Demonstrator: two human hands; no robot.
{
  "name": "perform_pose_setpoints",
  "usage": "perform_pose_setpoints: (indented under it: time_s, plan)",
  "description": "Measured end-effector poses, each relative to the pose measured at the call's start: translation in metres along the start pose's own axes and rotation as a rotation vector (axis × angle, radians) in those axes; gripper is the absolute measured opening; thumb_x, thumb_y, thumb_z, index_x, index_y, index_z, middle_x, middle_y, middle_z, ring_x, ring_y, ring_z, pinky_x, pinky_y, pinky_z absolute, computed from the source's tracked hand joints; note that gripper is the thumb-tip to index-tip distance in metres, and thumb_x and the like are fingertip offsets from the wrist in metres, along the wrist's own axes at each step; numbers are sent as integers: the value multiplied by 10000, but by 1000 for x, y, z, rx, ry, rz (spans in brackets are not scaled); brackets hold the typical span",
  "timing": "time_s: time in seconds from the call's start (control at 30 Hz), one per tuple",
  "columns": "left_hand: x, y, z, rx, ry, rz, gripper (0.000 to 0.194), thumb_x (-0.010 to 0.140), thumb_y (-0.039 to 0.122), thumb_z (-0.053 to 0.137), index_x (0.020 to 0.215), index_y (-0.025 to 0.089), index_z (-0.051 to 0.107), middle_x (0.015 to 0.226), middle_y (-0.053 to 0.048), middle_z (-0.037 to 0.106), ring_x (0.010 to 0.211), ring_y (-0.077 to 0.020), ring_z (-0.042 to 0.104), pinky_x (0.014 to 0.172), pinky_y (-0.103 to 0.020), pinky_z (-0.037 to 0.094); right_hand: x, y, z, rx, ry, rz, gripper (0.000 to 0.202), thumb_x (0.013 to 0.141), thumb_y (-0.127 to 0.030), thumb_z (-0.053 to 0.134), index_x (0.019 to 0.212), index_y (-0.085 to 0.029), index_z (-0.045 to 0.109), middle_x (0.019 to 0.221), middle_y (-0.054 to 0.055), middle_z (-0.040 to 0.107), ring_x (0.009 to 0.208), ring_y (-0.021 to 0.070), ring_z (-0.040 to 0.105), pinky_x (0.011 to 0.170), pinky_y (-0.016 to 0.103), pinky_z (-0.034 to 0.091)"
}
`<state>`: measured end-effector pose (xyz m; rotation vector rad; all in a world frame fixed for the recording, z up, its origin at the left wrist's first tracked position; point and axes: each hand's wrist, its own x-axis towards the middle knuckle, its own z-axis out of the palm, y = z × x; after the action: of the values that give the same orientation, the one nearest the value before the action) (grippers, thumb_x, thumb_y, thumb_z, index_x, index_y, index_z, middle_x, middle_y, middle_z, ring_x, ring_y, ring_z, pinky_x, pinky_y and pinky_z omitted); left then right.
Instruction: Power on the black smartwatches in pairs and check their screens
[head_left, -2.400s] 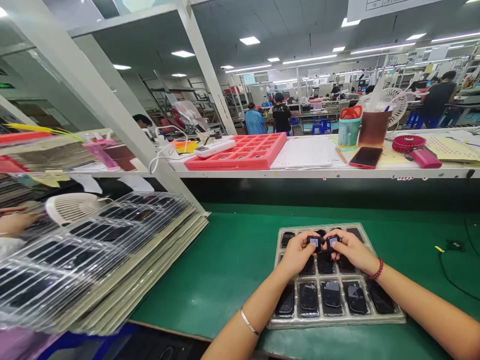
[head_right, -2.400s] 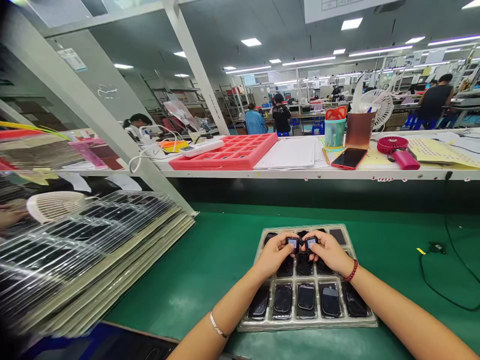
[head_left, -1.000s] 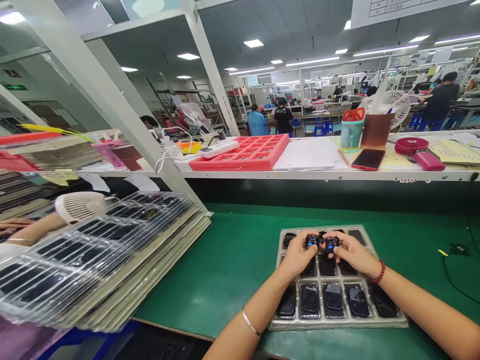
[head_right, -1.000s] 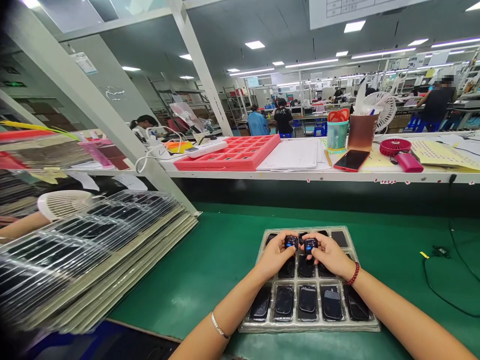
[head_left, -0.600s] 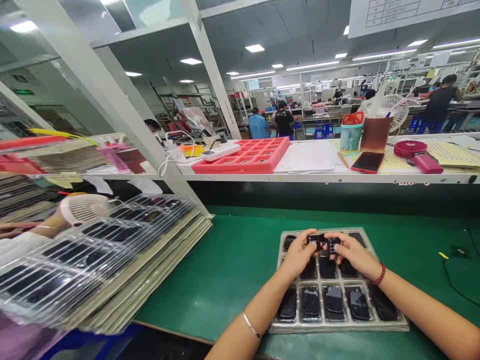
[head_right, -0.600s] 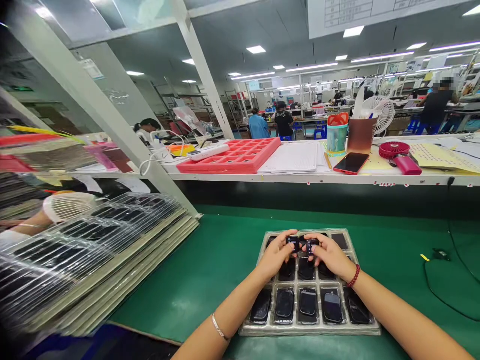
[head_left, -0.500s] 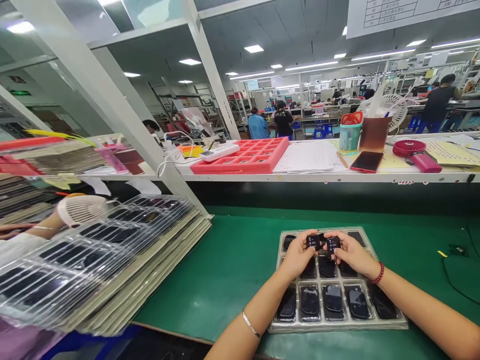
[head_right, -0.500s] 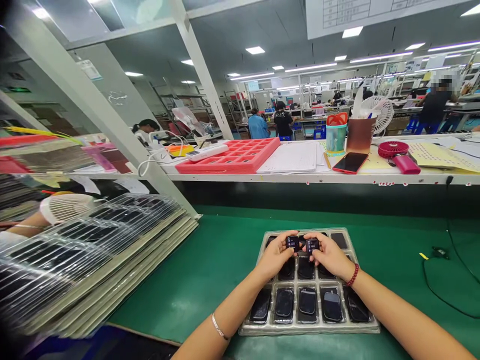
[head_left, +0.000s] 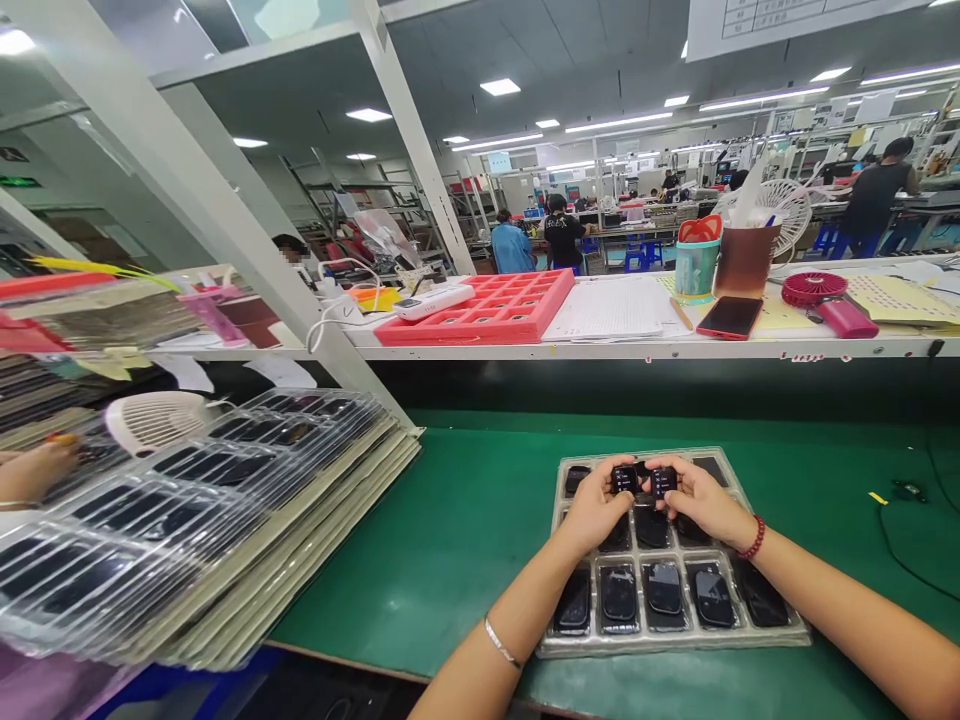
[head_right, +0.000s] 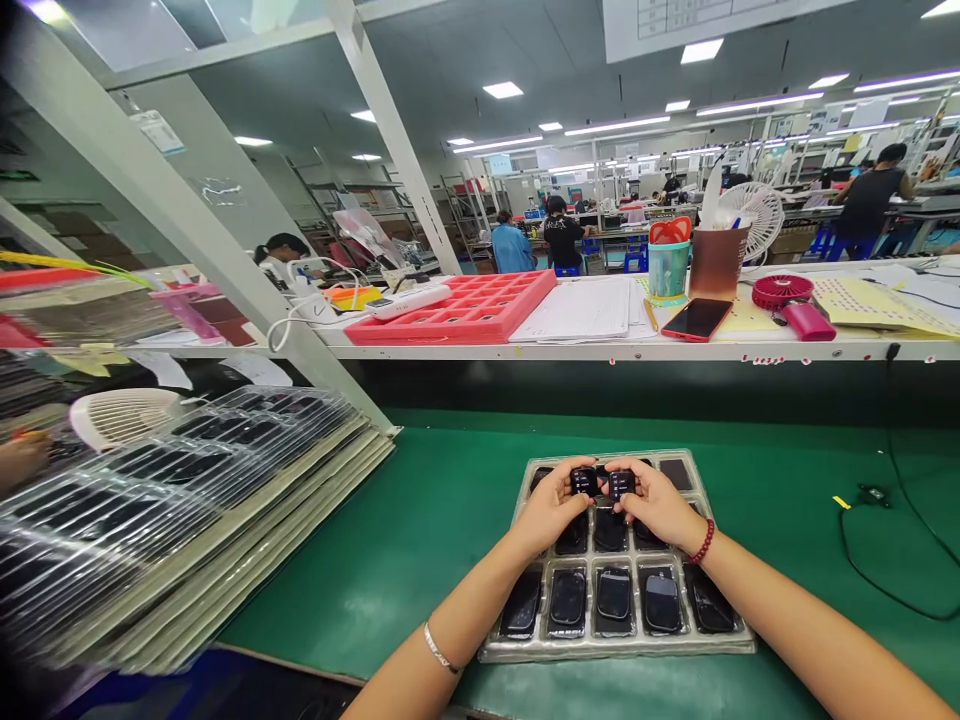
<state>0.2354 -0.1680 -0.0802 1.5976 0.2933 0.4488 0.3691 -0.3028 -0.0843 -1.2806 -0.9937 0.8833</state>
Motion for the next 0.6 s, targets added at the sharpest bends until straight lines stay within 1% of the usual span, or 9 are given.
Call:
perform_pose_setpoints:
  time_s: [0.07, 0.13, 0.23, 0.43, 0.5, 0.53, 0.57, 0.6]
  plan:
    - [0, 1, -1, 0, -4, -11, 369, 721, 95, 524, 1084, 162, 548, 995, -73, 639, 883, -172, 602, 742, -281, 506, 0, -3, 0, 16, -3, 14, 350, 762, -202, 530, 1111, -187, 519, 954, 57, 628, 673, 132, 600, 513, 230, 478]
    - [1, 2, -1, -7, -8, -21, 279, 749, 142, 509, 1018, 152, 577, 948, -70, 639, 823, -166, 601, 662, -262, 512, -1, -5, 0, 22, -6, 34, 313, 795, -280, 518, 1090, -176, 538, 890, 54, 642, 620, 126, 596, 483, 225, 461]
    - [1, 2, 0, -2, -7, -12, 247, 741, 147, 510, 974, 147, 594, 896, -63, 634, 785, -161, 592, 626, -252, 507, -1, -4, 0, 15, -9, 43, 325, 796, -334, 535, 1075, -168, 552, 842, 48, 652, 576, 116, 588, 468, 217, 446]
    - [1, 4, 2, 9, -6, -21, 244, 732, 149, 508, 961, 147, 591, 825, -50, 625, 741, -156, 586, 604, -253, 500, 2, 1, -3, -7, -27, 46, 288, 820, -311, 498, 1065, -169, 554, 841, 47, 654, 581, 123, 598, 480, 220, 456]
    - [2, 3, 1, 4, -12, -18, 238, 736, 165, 512, 961, 145, 587, 832, -53, 629, 757, -164, 591, 604, -255, 498, 0, -6, 1, -70, -1, 22, 285, 830, -289, 473, 1077, -177, 557, 847, 48, 657, 574, 129, 597, 483, 231, 458]
    - [2, 3, 0, 4, -8, -16, 241, 739, 177, 516, 968, 145, 584, 849, -56, 634, 756, -164, 594, 608, -258, 497, -3, -12, 5, -124, 20, -14, 281, 833, -267, 461, 1080, -184, 565, 859, 50, 660, 580, 134, 599, 499, 243, 465]
    - [3, 2, 0, 7, -1, -15, 247, 739, 189, 525, 975, 145, 582, 871, -59, 638, 754, -162, 596, 620, -261, 496, -8, -20, 11, -192, 30, -61, 282, 832, -239, 456, 1083, -193, 574, 883, 53, 663, 605, 143, 607, 535, 260, 479]
    - [3, 2, -1, 11, 6, -18, 253, 737, 199, 536, 980, 144, 581, 887, -62, 642, 750, -160, 599, 634, -264, 494, -15, -28, 18, -264, 13, -129, 287, 824, -206, 461, 1081, -205, 589, 918, 53, 665, 663, 159, 621, 605, 285, 494]
